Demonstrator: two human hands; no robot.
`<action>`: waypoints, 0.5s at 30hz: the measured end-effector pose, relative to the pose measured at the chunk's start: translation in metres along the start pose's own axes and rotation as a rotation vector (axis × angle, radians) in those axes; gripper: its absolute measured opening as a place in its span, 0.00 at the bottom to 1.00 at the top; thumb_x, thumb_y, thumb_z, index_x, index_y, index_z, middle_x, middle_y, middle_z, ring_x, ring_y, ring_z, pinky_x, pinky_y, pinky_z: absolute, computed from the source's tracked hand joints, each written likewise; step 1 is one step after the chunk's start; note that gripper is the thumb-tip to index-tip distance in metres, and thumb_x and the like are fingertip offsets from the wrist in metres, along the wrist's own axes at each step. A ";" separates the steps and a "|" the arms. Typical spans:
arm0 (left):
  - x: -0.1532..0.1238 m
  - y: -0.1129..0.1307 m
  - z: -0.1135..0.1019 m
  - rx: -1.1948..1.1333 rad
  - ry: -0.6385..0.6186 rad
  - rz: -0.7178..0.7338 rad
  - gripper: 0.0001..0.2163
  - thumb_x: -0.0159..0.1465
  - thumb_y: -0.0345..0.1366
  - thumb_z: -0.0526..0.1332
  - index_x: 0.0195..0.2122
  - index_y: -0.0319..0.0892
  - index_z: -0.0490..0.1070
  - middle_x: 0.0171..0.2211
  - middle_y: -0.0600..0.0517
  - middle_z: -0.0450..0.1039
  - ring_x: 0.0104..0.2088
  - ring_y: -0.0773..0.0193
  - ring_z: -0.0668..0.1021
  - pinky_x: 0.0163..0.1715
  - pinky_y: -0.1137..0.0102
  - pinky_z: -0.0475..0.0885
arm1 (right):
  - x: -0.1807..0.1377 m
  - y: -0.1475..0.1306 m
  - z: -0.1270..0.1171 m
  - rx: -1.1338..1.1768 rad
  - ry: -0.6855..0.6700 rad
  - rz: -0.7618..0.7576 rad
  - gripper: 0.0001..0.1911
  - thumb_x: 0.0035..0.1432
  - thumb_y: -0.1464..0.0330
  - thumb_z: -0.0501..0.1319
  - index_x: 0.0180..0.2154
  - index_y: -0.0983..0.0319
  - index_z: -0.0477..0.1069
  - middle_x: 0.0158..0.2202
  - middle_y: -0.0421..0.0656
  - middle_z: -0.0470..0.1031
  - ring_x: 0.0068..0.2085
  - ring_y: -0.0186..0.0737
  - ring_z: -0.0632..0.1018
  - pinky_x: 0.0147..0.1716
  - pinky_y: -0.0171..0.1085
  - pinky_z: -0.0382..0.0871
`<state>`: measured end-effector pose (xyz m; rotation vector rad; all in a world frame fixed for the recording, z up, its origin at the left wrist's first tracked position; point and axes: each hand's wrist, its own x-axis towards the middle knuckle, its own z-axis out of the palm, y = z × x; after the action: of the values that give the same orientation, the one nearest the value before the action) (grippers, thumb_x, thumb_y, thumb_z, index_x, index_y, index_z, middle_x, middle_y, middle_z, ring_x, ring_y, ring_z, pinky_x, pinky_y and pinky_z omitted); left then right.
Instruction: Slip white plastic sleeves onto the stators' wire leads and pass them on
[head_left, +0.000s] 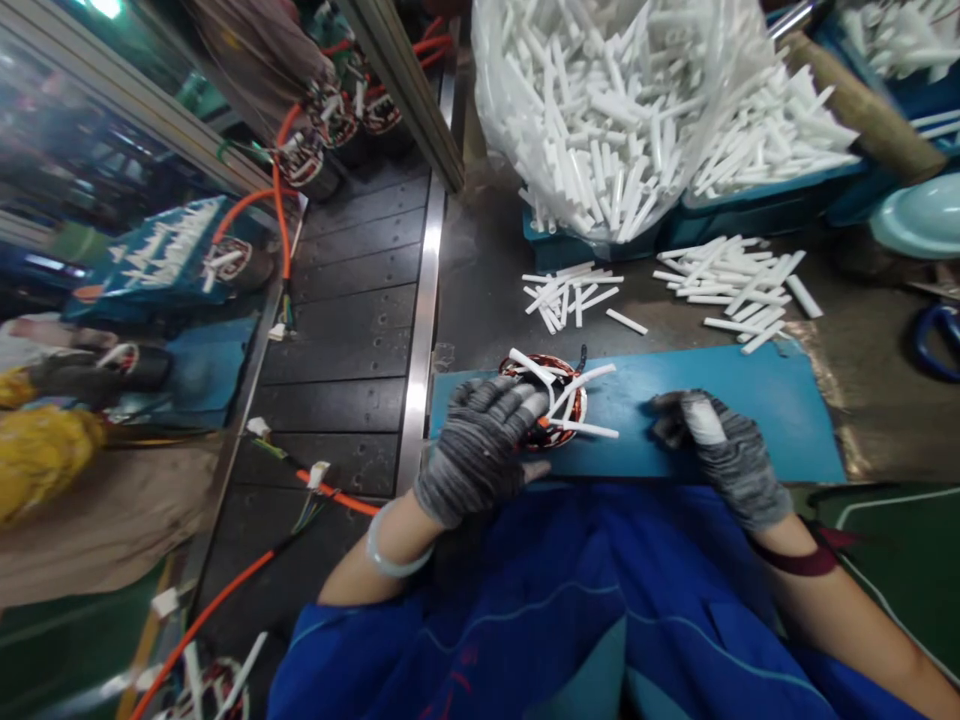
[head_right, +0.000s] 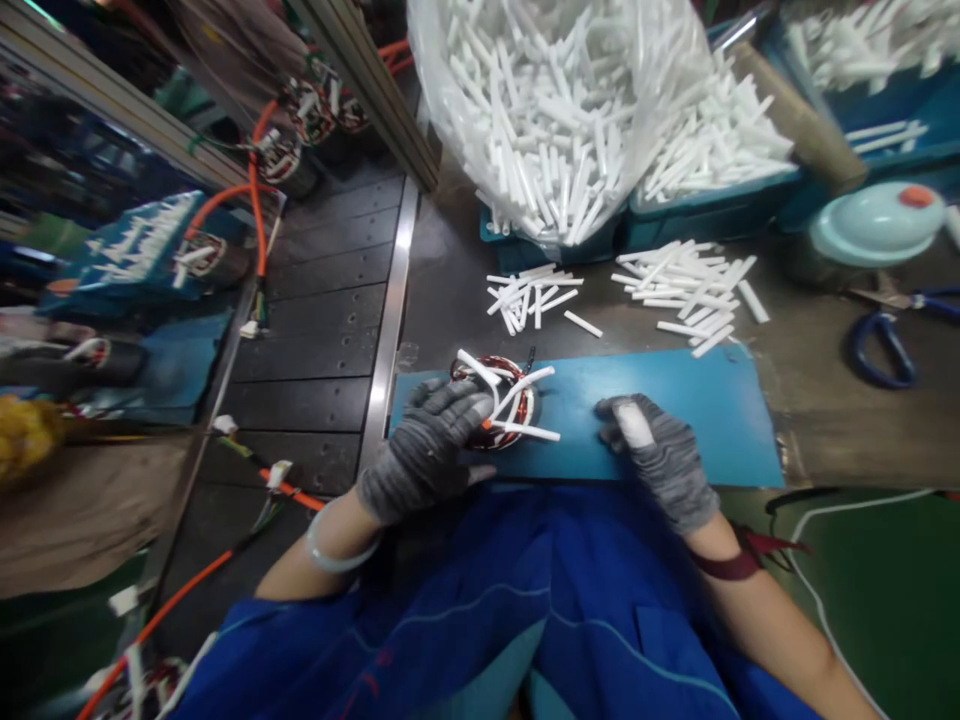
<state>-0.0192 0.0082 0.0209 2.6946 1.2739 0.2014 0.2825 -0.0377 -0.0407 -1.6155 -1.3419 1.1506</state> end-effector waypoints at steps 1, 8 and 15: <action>0.003 -0.004 0.007 -0.028 -0.029 0.031 0.27 0.59 0.50 0.71 0.56 0.41 0.76 0.59 0.40 0.77 0.62 0.43 0.75 0.67 0.46 0.64 | 0.000 -0.001 -0.002 -0.042 0.033 0.000 0.29 0.70 0.44 0.50 0.42 0.57 0.79 0.29 0.43 0.81 0.28 0.43 0.80 0.35 0.43 0.75; 0.010 0.005 0.008 -0.083 -0.064 0.014 0.14 0.62 0.42 0.68 0.46 0.43 0.78 0.49 0.44 0.82 0.55 0.50 0.80 0.67 0.52 0.66 | -0.004 0.016 0.014 -0.462 0.140 -0.081 0.29 0.68 0.43 0.51 0.42 0.58 0.79 0.41 0.52 0.85 0.42 0.60 0.85 0.44 0.54 0.75; -0.015 -0.032 -0.041 0.065 -0.169 -0.183 0.26 0.49 0.43 0.76 0.50 0.43 0.77 0.47 0.43 0.83 0.48 0.46 0.83 0.55 0.54 0.77 | -0.008 0.045 0.019 -0.542 0.219 -0.311 0.23 0.71 0.51 0.53 0.43 0.58 0.80 0.41 0.50 0.86 0.41 0.55 0.86 0.43 0.51 0.80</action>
<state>-0.0607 0.0199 0.0537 2.5615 1.4859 -0.0888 0.2788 -0.0541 -0.0876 -1.7486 -1.7736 0.4269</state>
